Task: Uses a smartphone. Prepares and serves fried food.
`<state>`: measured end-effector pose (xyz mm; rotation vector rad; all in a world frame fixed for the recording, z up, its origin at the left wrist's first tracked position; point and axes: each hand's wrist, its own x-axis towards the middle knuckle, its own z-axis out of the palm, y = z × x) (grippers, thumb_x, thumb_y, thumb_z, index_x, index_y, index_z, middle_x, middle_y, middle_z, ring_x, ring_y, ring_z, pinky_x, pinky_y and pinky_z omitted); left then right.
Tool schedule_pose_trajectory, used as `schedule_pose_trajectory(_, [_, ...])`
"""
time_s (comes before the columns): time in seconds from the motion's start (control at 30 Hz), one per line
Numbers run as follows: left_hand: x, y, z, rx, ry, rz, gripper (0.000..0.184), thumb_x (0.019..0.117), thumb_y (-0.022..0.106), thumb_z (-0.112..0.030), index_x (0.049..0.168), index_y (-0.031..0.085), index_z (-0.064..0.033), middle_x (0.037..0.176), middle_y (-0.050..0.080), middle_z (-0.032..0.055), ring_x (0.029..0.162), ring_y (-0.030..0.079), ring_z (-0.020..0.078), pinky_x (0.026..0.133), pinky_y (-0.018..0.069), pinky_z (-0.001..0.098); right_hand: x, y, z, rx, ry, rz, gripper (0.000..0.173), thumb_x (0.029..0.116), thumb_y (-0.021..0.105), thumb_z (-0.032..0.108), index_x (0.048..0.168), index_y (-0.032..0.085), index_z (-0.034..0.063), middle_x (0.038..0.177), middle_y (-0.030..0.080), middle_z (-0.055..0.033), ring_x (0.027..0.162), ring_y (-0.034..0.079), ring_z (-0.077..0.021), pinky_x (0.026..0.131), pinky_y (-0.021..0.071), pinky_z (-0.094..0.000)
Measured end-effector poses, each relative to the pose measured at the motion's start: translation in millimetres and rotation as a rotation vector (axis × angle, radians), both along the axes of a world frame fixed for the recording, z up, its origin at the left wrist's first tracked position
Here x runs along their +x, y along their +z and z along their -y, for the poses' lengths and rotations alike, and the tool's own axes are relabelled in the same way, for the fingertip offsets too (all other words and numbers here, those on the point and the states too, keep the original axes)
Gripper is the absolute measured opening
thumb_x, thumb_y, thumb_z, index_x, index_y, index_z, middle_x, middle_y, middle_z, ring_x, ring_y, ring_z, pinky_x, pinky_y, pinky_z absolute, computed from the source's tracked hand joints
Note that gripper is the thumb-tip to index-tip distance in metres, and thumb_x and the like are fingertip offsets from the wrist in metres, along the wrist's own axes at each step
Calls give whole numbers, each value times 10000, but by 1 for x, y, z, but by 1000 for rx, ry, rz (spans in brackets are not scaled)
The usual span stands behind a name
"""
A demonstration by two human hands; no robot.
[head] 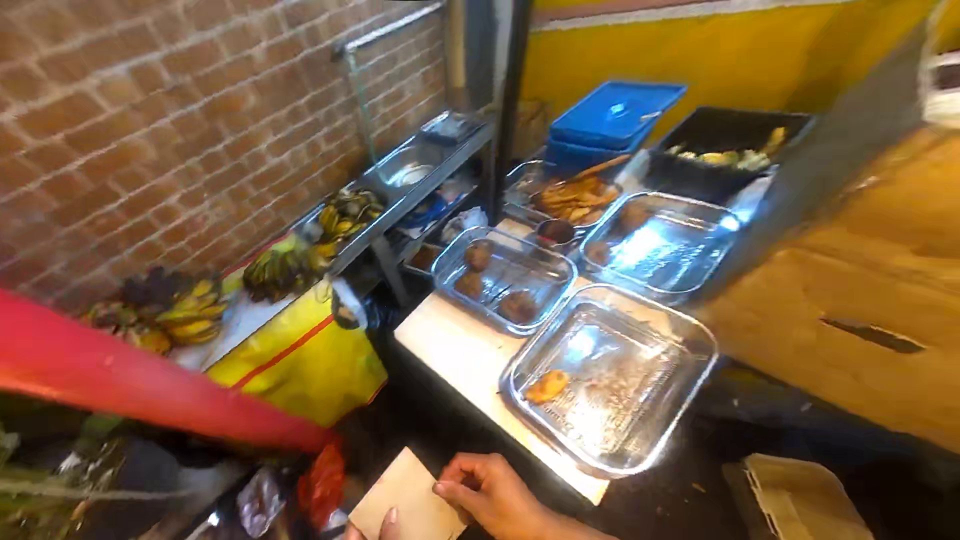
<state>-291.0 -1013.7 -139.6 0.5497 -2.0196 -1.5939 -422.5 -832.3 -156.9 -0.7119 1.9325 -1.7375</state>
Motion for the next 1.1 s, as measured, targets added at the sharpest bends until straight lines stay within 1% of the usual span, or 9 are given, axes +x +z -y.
schedule_pose_trajectory(0.13, [-74, 21, -54, -31, -147, -24, 258, 902, 698, 55, 1144, 620, 105, 968, 763, 101, 884, 754, 159, 831, 650, 340, -38, 0, -63, 88, -268, -235, 245, 1005, 669, 393, 1021, 750, 163, 889, 744, 50, 786, 697, -43, 746, 614, -301])
schedule_pose_trajectory(0.23, [-112, 26, -79, -16, -202, -27, 280, 885, 702, 81, 1152, 619, 104, 954, 764, 99, 862, 755, 150, 804, 652, 320, -53, -8, -88, 64, -435, -350, 201, 986, 699, 380, 1023, 760, 191, 895, 740, 52, 698, 663, -44, 641, 597, -272])
schedule_pose_trajectory(0.33, [-139, 24, -90, -20, -250, -51, 280, 885, 704, 75, 1152, 625, 97, 956, 764, 93, 858, 755, 142, 797, 655, 313, -62, -19, -101, 49, -500, -424, 162, 983, 708, 375, 1040, 758, 232, 967, 728, 62, 749, 651, -44, 634, 571, -248])
schedule_pose_trajectory(0.5, [-176, 17, -87, 39, -356, -36, 268, 887, 704, 68, 1145, 634, 97, 963, 766, 108, 868, 757, 165, 807, 652, 328, -80, -14, -98, -43, -621, -292, 285, 922, 793, 308, 1144, 713, 149, 933, 737, 53, 743, 669, -48, 655, 593, -244])
schedule_pose_trajectory(0.63, [-209, 12, -68, 93, -413, -43, 278, 912, 691, 39, 1176, 626, 96, 1001, 758, 126, 900, 753, 185, 829, 651, 344, -104, -2, -85, -62, -646, -213, 344, 889, 828, 267, 1185, 711, 138, 895, 754, 58, 715, 685, -58, 626, 594, -250])
schedule_pose_trajectory(0.73, [-243, 12, -38, 184, -501, -8, 315, 978, 650, -40, 1268, 597, 70, 1094, 736, 148, 965, 742, 225, 863, 646, 383, -129, 8, -64, -40, -569, -172, 380, 917, 799, 257, 1267, 690, 159, 897, 755, 45, 726, 694, -83, 649, 601, -279])
schedule_pose_trajectory(0.77, [-255, 11, -25, 185, -515, -9, 302, 980, 655, -57, 1252, 609, 65, 1073, 739, 145, 945, 745, 227, 847, 650, 385, -137, 10, -52, -32, -563, -176, 369, 927, 786, 256, 1270, 691, 161, 899, 755, 41, 733, 694, -87, 661, 602, -287])
schedule_pose_trajectory(0.9, [-311, 13, 30, 120, -545, -64, 220, 944, 707, -73, 1119, 666, 53, 965, 756, 113, 868, 752, 198, 805, 656, 360, -166, 18, 8, -37, -695, -191, 252, 948, 764, 227, 1179, 726, 133, 909, 765, 24, 757, 717, -99, 695, 628, -300])
schedule_pose_trajectory(1.1, [-370, 15, 80, 134, -631, -127, 215, 947, 706, -98, 1115, 672, 31, 982, 751, 103, 889, 745, 191, 818, 650, 347, -199, 26, 64, 30, -780, -330, 134, 987, 703, 206, 1101, 750, 153, 1012, 759, 43, 818, 705, -72, 686, 607, -262])
